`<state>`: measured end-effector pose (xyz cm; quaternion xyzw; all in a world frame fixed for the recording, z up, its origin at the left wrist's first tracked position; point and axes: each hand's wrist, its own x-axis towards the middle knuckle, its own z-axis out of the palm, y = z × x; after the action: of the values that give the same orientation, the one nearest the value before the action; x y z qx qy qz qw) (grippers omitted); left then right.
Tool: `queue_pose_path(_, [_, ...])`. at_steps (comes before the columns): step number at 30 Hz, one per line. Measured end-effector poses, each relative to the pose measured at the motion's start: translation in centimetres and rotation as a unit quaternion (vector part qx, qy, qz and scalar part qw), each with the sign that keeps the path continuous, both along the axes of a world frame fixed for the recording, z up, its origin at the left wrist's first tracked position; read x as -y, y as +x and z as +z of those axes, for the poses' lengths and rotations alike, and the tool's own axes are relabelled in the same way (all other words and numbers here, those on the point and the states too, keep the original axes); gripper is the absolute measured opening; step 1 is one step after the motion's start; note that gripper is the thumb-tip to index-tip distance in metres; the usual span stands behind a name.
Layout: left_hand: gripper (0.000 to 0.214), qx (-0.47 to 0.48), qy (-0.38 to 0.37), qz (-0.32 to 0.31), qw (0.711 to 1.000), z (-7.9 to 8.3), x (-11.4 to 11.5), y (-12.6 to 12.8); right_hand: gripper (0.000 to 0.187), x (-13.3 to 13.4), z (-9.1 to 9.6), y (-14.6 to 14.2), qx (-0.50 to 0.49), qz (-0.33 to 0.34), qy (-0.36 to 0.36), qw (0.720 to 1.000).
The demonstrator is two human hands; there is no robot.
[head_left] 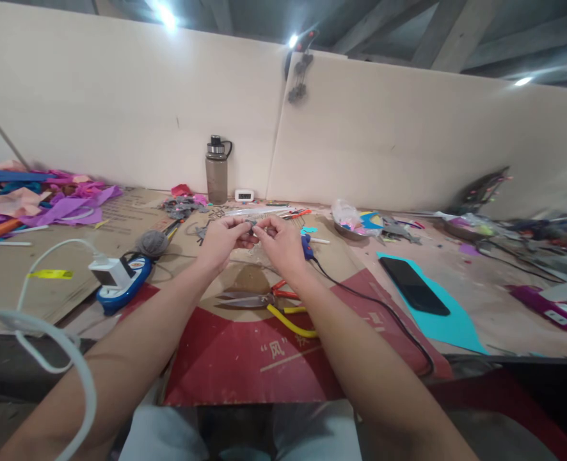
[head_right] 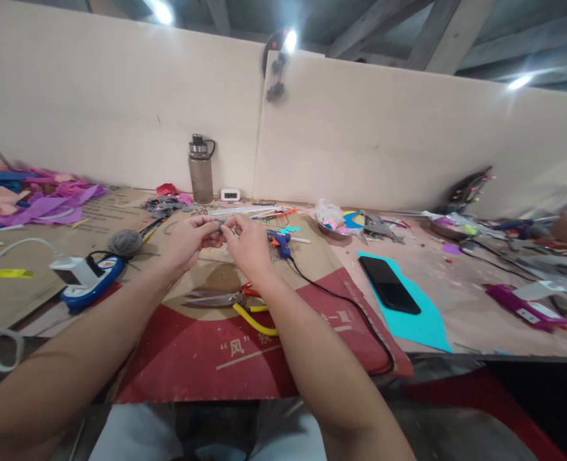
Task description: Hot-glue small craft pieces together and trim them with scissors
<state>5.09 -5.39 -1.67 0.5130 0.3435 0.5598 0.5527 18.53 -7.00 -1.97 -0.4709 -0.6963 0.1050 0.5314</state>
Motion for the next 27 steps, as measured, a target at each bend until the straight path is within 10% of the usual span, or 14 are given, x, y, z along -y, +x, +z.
queue_pose_path(27, [0.018,0.024,-0.045,-0.079,0.996,0.0,-0.1,-0.1,0.023,-1.6,-0.8,0.2,-0.25,0.071,-0.155,0.953])
